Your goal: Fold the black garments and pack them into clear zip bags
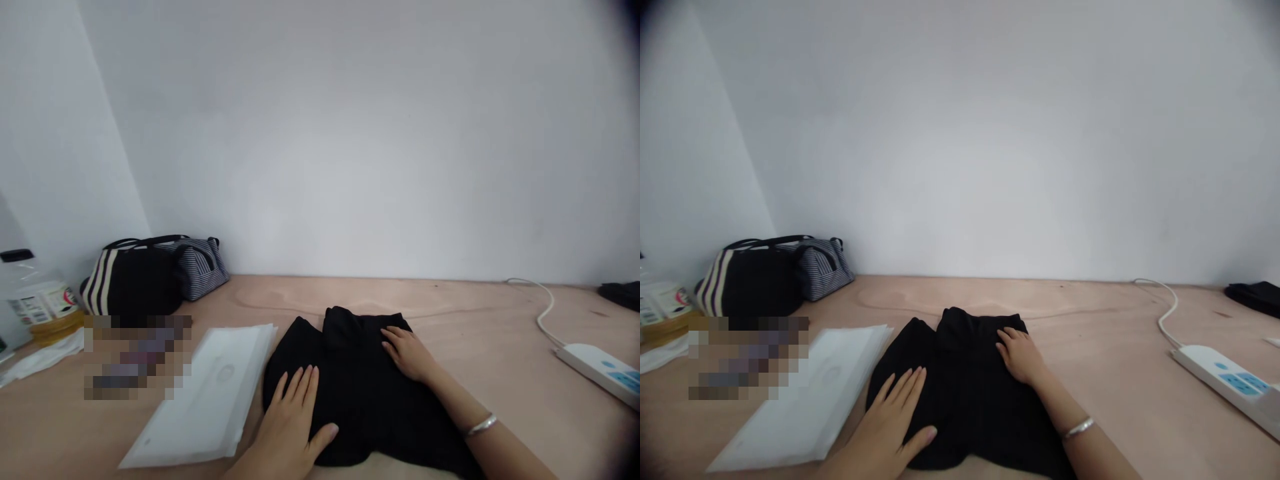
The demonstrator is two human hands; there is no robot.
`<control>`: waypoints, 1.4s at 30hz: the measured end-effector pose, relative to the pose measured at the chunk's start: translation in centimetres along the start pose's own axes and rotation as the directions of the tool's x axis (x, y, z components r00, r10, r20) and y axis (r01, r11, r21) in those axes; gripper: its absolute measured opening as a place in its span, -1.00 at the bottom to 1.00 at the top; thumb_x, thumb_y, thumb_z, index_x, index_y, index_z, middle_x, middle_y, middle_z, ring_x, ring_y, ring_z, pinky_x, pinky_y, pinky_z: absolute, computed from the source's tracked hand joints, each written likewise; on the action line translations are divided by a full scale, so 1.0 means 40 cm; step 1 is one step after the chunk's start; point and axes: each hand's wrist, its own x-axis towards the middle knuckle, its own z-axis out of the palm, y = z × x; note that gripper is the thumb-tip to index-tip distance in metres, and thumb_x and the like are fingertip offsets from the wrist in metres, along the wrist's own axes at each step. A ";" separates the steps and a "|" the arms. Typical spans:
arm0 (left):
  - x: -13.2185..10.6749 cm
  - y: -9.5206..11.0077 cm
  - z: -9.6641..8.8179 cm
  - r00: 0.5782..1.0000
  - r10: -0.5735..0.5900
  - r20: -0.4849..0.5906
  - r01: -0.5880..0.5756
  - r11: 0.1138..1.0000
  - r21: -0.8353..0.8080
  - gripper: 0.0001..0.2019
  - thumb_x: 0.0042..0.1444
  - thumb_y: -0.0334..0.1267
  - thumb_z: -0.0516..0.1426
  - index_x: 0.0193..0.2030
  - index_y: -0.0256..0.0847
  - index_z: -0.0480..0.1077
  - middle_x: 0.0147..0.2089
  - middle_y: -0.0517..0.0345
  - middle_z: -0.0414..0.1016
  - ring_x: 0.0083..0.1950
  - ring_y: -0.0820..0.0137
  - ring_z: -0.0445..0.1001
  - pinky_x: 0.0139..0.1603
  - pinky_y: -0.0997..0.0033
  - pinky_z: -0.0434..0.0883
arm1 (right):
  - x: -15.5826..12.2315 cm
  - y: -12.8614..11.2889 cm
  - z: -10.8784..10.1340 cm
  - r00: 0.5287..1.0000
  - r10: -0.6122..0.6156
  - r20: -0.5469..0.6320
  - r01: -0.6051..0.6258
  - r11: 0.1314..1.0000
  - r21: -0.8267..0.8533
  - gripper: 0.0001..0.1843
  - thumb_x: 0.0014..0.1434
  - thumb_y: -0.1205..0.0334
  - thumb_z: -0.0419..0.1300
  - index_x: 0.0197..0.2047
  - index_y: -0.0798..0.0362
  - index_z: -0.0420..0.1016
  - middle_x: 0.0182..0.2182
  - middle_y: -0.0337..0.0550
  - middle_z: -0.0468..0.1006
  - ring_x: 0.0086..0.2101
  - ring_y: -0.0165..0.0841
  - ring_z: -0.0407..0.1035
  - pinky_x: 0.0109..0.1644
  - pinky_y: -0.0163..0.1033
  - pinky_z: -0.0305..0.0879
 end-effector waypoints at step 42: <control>0.337 -0.159 -0.091 0.968 -0.217 -0.126 0.208 0.975 -0.082 -0.68 0.19 -0.15 -0.01 0.04 -0.22 0.22 0.05 0.01 0.28 -0.03 0.27 0.34 -0.06 0.14 0.31 | 0.086 0.010 -0.035 0.995 0.004 0.100 0.022 0.967 -0.256 -0.60 0.08 0.49 -0.09 -0.06 0.07 0.38 -0.14 -0.02 0.43 -0.08 -0.27 0.23 -0.04 -0.21 0.06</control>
